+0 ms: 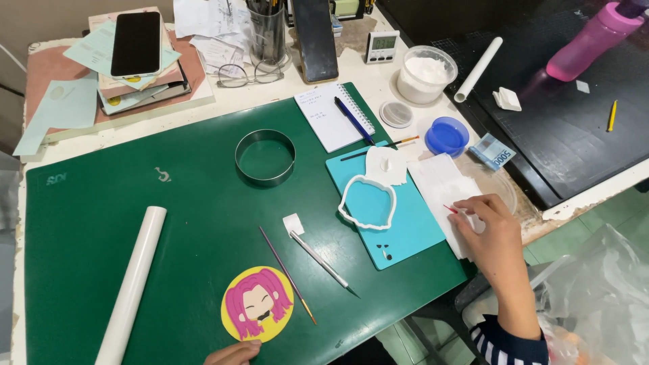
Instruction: Painting facial features and fine details on a fondant character using a small brush and food coloring.
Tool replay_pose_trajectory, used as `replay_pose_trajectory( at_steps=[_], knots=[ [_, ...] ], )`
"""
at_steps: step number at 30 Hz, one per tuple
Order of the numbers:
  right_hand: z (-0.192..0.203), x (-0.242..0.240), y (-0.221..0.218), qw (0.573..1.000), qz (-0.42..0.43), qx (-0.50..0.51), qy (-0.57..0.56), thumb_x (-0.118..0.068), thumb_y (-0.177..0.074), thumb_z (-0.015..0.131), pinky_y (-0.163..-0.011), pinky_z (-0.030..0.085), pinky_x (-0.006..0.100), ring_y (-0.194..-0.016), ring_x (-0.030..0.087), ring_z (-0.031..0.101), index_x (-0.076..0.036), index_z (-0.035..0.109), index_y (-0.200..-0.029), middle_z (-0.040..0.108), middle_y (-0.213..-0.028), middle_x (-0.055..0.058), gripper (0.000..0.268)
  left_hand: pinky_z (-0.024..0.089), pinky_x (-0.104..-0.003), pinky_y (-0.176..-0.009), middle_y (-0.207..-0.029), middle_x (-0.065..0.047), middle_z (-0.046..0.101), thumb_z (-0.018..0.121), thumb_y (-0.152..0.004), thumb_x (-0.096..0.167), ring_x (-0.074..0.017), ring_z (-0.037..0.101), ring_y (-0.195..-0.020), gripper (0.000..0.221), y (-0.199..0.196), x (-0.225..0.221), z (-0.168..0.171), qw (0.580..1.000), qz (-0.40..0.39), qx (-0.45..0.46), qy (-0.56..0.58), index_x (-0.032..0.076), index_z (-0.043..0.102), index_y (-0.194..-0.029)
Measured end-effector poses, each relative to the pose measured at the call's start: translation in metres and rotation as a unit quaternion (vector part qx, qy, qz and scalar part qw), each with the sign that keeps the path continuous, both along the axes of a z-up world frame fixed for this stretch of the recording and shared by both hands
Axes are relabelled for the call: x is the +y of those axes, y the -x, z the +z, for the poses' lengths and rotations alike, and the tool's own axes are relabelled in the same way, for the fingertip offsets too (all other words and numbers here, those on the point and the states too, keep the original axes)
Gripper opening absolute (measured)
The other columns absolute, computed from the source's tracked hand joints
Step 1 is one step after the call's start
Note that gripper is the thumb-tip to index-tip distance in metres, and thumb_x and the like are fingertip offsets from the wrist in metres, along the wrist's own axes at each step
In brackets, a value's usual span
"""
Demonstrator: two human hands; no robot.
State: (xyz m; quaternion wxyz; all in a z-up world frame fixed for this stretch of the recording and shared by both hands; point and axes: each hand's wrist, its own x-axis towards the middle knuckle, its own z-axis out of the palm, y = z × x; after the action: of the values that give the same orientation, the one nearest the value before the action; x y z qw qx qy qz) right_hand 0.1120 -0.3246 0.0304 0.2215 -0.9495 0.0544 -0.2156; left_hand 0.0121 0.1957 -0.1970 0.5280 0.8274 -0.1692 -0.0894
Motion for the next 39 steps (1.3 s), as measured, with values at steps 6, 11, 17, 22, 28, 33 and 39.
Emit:
replay_pose_trajectory(
  at_steps=[6, 11, 17, 22, 28, 33, 39],
  knots=[
    [-0.006, -0.002, -0.004, 1.0, -0.004, 0.01, -0.01, -0.005, -0.092, 0.076, -0.073, 0.052, 0.033, -0.086, 0.02, 0.065, -0.003, 0.076, -0.099, 0.065, -0.103, 0.007, 0.008, 0.067, -0.018, -0.086, -0.118, 0.0, 0.082, 0.078, -0.085, 0.036, -0.0104, 0.082, -0.105, 0.036, -0.002, -0.005, -0.023, 0.997, 0.0, -0.05, -0.057, 0.018, 0.082, -0.115],
    [0.012, 0.004, -0.002, 0.992, -0.064, 0.076, -0.083, -0.009, -0.094, 0.065, -0.089, 0.05, 0.034, -0.091, 0.02, 0.066, -0.007, 0.071, -0.099, 0.074, -0.096, 0.004, 0.008, 0.068, -0.016, -0.08, -0.119, 0.001, 0.082, 0.085, -0.08, 0.027, -0.0054, 0.085, -0.087, 0.042, -0.005, -0.006, -0.008, 0.999, -0.014, 0.022, -0.043, 0.019, 0.079, -0.121],
    [0.01, -0.007, 0.001, 0.99, -0.051, 0.091, -0.098, -0.009, -0.099, 0.063, -0.09, 0.052, 0.034, -0.093, 0.018, 0.07, -0.006, 0.062, -0.102, 0.079, -0.111, 0.002, 0.005, 0.06, -0.026, -0.099, -0.117, -0.003, 0.084, 0.081, -0.081, 0.018, -0.0135, 0.082, -0.109, 0.036, -0.004, -0.014, 0.002, 0.999, 0.015, -0.04, -0.033, 0.016, 0.081, -0.117],
    [0.017, -0.001, 0.007, 0.993, -0.033, 0.073, -0.083, -0.011, -0.1, 0.064, -0.09, 0.053, 0.033, -0.095, 0.018, 0.07, -0.007, 0.067, -0.107, 0.077, -0.112, 0.001, 0.009, 0.06, -0.026, -0.097, -0.116, -0.003, 0.083, 0.069, -0.085, 0.012, -0.0135, 0.082, -0.107, 0.033, -0.004, -0.022, 0.009, 0.997, 0.039, -0.062, -0.005, 0.015, 0.082, -0.115],
    [0.023, 0.044, 0.012, 0.99, 0.14, 0.006, -0.014, -0.012, -0.092, 0.074, -0.082, 0.05, 0.034, -0.095, 0.019, 0.064, -0.011, 0.072, -0.1, 0.069, -0.1, 0.003, 0.008, 0.062, -0.027, -0.094, -0.115, -0.002, 0.083, 0.068, -0.087, 0.016, -0.0139, 0.081, -0.106, 0.031, -0.003, -0.023, 0.007, 0.995, 0.041, -0.082, -0.026, 0.017, 0.081, -0.115],
    [0.007, 0.053, 0.013, 0.972, 0.205, -0.029, 0.112, -0.009, -0.091, 0.074, -0.067, 0.04, 0.037, -0.083, 0.023, 0.055, -0.015, 0.074, -0.106, 0.063, -0.099, 0.003, 0.016, 0.061, -0.026, -0.094, -0.113, -0.001, 0.084, 0.064, -0.088, 0.017, -0.0125, 0.082, -0.104, 0.031, -0.002, -0.025, 0.007, 0.993, 0.068, -0.095, -0.016, 0.018, 0.083, -0.112],
    [0.004, 0.058, 0.035, 0.98, 0.142, 0.028, 0.139, 0.004, -0.096, 0.056, -0.079, 0.043, 0.046, -0.11, 0.029, 0.057, -0.02, 0.06, -0.14, 0.058, -0.131, 0.01, 0.051, 0.063, -0.025, -0.091, -0.112, 0.0, 0.084, 0.07, -0.086, 0.019, -0.0118, 0.081, -0.103, 0.029, -0.001, -0.027, 0.011, 0.995, 0.051, -0.079, -0.021, 0.018, 0.082, -0.112]
  ],
)
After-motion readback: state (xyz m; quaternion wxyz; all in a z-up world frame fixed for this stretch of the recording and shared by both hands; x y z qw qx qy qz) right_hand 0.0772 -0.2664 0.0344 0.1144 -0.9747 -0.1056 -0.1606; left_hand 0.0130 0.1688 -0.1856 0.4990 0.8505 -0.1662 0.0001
